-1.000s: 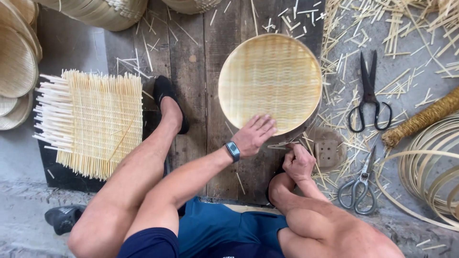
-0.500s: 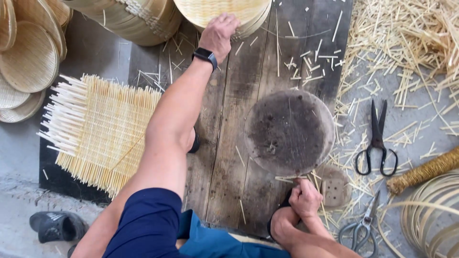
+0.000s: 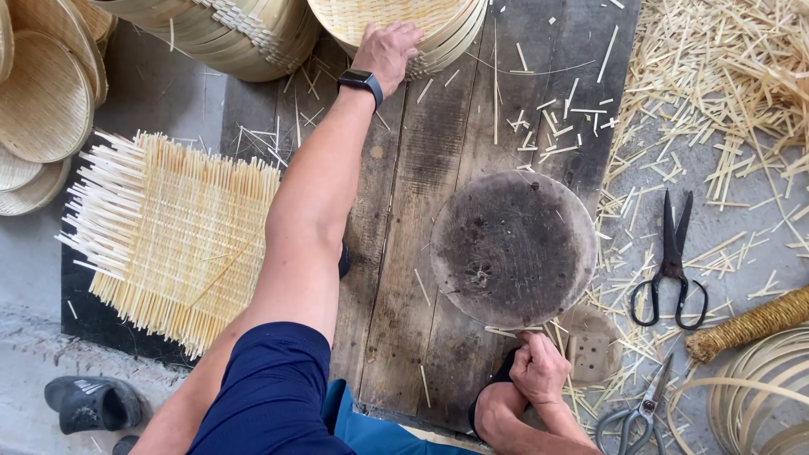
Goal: Constructing a circular bamboo tray by weaving strips around a frame and trimming excess material with scissors.
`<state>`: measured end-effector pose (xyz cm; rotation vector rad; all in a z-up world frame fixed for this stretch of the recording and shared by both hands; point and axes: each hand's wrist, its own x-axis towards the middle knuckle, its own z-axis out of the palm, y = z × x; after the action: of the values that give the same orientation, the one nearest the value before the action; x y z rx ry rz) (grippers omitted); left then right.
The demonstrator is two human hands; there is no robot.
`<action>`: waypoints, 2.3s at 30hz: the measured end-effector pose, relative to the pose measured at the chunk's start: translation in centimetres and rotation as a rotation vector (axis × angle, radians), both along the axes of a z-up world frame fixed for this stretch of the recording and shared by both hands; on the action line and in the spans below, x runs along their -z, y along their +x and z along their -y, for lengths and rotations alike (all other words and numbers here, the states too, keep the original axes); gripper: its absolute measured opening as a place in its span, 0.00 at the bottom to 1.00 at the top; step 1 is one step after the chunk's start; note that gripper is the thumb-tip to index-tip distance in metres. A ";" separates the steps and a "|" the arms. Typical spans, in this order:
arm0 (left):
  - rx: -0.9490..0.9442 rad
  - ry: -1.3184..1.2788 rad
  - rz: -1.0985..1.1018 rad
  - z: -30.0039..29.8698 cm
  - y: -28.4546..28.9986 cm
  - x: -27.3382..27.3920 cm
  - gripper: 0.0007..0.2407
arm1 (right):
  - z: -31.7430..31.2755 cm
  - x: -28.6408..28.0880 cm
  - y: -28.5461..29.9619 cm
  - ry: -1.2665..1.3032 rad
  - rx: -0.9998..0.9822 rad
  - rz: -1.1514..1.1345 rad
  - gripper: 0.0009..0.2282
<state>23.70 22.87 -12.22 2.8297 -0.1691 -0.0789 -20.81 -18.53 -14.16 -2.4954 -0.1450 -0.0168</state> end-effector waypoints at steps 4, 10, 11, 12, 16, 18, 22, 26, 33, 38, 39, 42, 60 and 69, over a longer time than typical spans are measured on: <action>0.075 0.186 0.163 -1.2 -2.2 -2.1 0.33 | 0.0 0.1 -0.2 0.000 0.005 0.013 0.07; 0.064 0.299 -0.238 -8.8 -23.4 -11.3 0.34 | 1.4 0.5 1.1 0.411 0.290 -0.346 0.09; 0.063 0.302 -0.236 -11.5 -27.8 -10.0 0.34 | 2.0 1.5 1.8 0.414 0.289 -0.345 0.09; -0.078 0.330 -0.339 -14.1 -32.4 -8.7 0.38 | 2.7 2.5 2.5 0.604 0.377 -0.483 0.10; -0.647 0.291 -0.532 -17.9 -45.4 -5.2 0.48 | 1.1 2.9 4.4 0.849 0.410 -0.642 0.13; -0.687 0.265 -0.511 -20.1 -47.8 -1.8 0.44 | -0.2 4.1 3.0 0.864 0.369 -0.700 0.13; -0.632 0.333 -0.522 -21.1 -48.5 -0.1 0.28 | -2.2 2.7 1.4 0.771 0.140 -0.905 0.14; -0.568 0.274 -0.613 -19.6 -47.3 -7.0 0.16 | -1.3 4.4 0.4 0.670 0.079 -0.928 0.14; -0.352 0.519 -0.010 -16.3 -43.2 -23.6 0.15 | 0.3 2.1 1.7 0.755 0.196 -0.876 0.13; 0.103 0.232 0.058 0.6 -41.1 -35.5 0.15 | 1.5 -2.9 5.6 0.800 0.289 -0.781 0.14; 0.284 0.191 0.115 3.1 -40.7 -34.9 0.15 | 1.9 -4.5 6.8 1.116 0.219 -0.753 0.18; 0.599 0.190 0.109 8.5 -40.4 -26.6 0.19 | 4.4 -6.3 8.9 1.479 0.193 -0.740 0.24; -0.155 -0.077 0.027 10.0 -32.9 3.0 0.29 | 5.6 0.4 13.6 1.041 0.451 -0.608 0.18; -0.258 -0.126 -0.004 10.3 -33.5 3.4 0.28 | 4.8 -0.4 13.2 0.858 0.509 -0.557 0.19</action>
<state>-9.79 12.60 -15.65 2.6993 0.1855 -0.0157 -7.66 -23.33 -13.72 -1.5457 0.6047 0.3303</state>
